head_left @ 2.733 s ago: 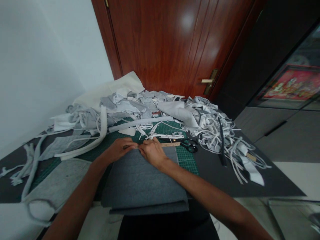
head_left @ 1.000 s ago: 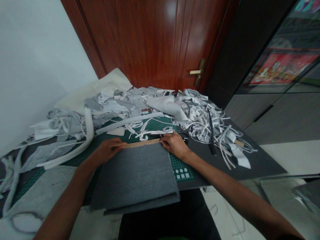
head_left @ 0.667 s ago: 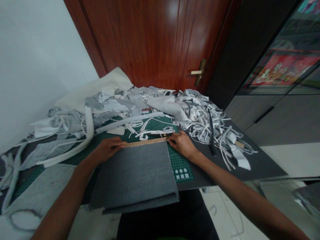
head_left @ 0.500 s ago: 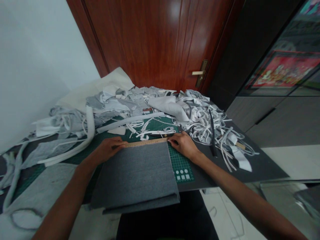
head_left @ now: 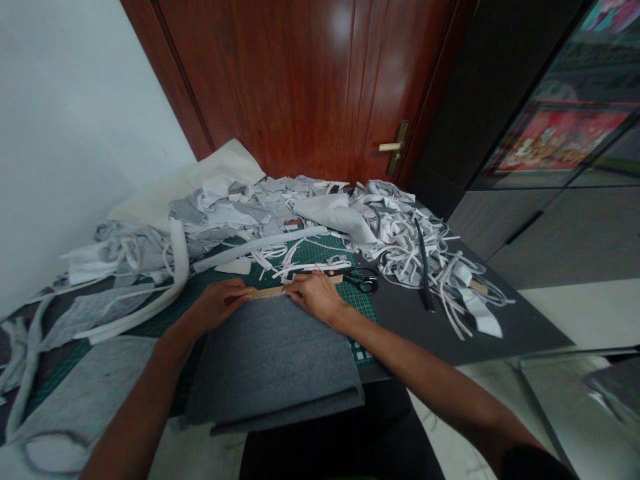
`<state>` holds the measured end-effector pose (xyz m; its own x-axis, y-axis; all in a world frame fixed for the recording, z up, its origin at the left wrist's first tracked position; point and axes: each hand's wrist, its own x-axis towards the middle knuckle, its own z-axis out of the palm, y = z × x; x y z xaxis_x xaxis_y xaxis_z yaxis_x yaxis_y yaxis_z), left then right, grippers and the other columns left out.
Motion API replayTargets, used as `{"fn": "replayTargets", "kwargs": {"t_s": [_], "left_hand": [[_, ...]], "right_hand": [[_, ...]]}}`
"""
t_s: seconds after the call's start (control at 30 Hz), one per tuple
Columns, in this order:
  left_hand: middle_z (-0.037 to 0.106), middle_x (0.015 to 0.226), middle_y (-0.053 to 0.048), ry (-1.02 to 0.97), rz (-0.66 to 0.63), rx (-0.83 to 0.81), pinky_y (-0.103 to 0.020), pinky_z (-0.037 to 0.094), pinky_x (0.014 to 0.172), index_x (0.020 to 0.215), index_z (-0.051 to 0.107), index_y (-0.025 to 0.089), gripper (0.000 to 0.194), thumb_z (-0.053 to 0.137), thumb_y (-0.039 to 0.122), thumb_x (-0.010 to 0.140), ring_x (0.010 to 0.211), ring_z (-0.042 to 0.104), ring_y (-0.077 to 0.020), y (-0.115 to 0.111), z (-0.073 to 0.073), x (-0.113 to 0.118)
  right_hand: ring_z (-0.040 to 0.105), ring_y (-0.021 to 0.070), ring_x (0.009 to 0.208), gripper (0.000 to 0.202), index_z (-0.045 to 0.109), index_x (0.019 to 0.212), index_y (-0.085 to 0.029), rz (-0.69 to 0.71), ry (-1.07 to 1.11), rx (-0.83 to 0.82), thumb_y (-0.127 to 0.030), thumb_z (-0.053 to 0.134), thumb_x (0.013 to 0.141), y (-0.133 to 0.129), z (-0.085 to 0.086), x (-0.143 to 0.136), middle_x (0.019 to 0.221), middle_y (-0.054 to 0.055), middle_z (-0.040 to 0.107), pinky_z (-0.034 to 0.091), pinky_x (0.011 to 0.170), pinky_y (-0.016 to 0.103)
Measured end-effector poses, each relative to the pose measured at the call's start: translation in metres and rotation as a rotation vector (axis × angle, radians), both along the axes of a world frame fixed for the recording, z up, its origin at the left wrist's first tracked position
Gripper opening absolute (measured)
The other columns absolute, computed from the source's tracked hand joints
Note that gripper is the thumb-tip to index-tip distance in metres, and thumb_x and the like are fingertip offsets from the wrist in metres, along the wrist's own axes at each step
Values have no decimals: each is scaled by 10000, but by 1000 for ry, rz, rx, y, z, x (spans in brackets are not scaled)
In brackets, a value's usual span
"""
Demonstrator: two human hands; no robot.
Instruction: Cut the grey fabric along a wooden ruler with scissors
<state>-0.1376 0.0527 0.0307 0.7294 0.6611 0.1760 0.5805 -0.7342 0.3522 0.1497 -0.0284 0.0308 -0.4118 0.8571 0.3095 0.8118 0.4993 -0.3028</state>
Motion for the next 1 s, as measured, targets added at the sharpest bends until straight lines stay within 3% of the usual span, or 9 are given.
{"fn": "replayTargets", "kwargs": {"t_s": [0.3,0.57,0.77,0.87,1.0], "left_hand": [[689,904,-64,-10,8,4,-256,485,748,1121,811,193,510,437,535,1061,783,661,-181,4,-7,-4],[672,883,-39,3,8,-18,-256,468,758,1126,808,167,454,460,453,1072,778,626,-161,-1,1,-2],[719,933,-51,-32,31,-38,-275,481,794,1153,815,176,450,499,483,1058,827,664,-183,1,-4,-4],[756,974,-66,-45,33,-53,-289,506,829,1149,823,199,490,506,556,1039,875,693,-207,5,-5,-6],[785,1069,-91,-16,-23,-66,-309,540,877,1201,810,229,517,458,574,1047,960,717,-233,8,-3,-10]], "right_hand": [[735,207,970,208,825,1149,-219,-57,19,-66,-200,642,1054,-7,-2,14,1095,63,797,448,800,272],[745,206,959,209,826,1163,-247,-159,-19,-73,-231,649,1052,-16,0,47,1091,56,798,462,765,257],[751,195,973,194,827,1135,-238,-167,33,-82,-183,679,1023,-20,-3,66,1124,52,803,487,799,249],[749,194,970,169,829,1126,-238,-132,86,-58,-224,692,1028,-20,-4,61,1091,50,803,488,806,252],[743,184,964,166,821,1134,-231,-10,144,-34,-213,697,1025,-17,-1,30,1086,38,800,480,827,249]]}}
